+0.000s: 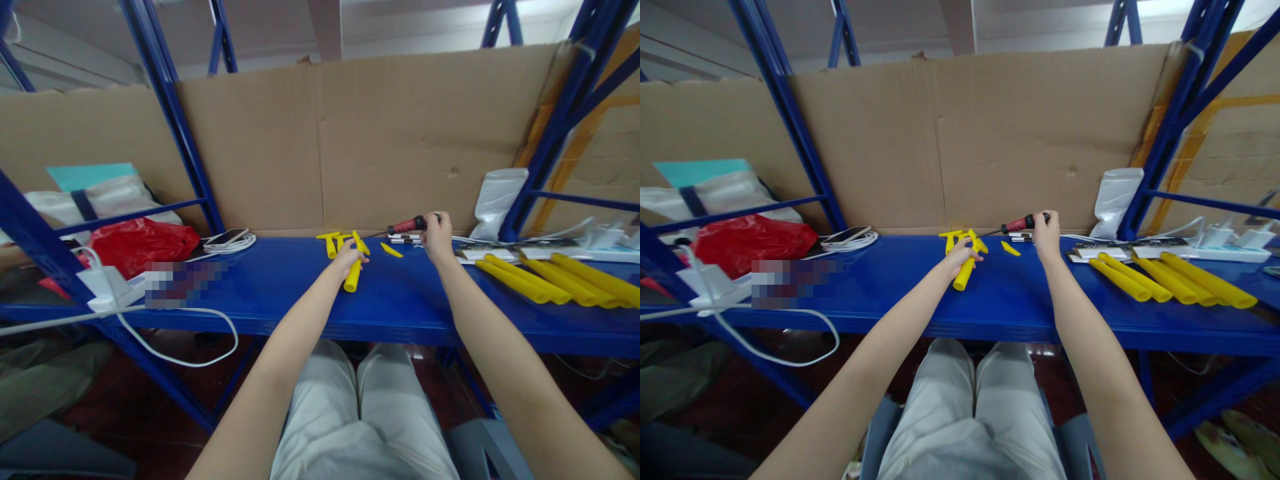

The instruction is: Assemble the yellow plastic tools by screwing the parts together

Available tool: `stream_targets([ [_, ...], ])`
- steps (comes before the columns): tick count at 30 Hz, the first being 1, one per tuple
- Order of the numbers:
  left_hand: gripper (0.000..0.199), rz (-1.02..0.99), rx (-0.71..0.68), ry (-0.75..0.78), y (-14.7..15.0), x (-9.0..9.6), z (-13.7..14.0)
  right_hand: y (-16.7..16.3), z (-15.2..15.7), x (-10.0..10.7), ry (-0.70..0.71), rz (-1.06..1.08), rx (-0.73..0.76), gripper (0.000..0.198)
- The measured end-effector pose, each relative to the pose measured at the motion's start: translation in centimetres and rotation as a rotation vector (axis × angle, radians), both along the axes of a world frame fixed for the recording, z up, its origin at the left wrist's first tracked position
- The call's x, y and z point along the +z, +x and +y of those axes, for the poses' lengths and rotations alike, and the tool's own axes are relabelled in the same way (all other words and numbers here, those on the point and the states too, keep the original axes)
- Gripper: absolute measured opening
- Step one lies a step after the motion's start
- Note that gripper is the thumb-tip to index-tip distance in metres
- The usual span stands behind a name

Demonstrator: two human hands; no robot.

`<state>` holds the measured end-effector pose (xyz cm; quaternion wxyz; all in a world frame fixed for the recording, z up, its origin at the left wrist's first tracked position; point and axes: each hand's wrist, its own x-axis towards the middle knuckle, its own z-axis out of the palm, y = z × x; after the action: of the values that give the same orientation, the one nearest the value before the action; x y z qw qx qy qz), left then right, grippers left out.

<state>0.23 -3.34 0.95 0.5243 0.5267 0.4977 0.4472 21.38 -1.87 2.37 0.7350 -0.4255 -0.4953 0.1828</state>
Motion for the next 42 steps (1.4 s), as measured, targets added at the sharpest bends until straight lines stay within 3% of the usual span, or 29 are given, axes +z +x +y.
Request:
stream_targets([
  [10,0.082,0.005,0.008,0.001,0.0,-0.1,0.1,-1.6,-1.6,1.1,-0.018,0.228,0.041,0.031],
  [15,0.081,0.026,0.017,0.002,0.0,-0.1,0.2,-1.6,-2.3,1.5,-0.064,0.241,0.210,0.045],
  [21,0.079,0.026,0.032,0.010,0.0,-0.1,0.2,-1.8,-2.9,2.0,-0.140,0.256,0.371,0.043],
  [29,0.082,0.017,0.010,-0.002,0.0,-0.2,0.1,-0.9,-1.7,1.3,-0.023,0.251,0.225,0.051],
  [42,0.080,0.009,0.015,0.009,0.0,0.0,-0.1,-1.2,-1.7,1.3,-0.088,0.266,0.153,0.047],
])
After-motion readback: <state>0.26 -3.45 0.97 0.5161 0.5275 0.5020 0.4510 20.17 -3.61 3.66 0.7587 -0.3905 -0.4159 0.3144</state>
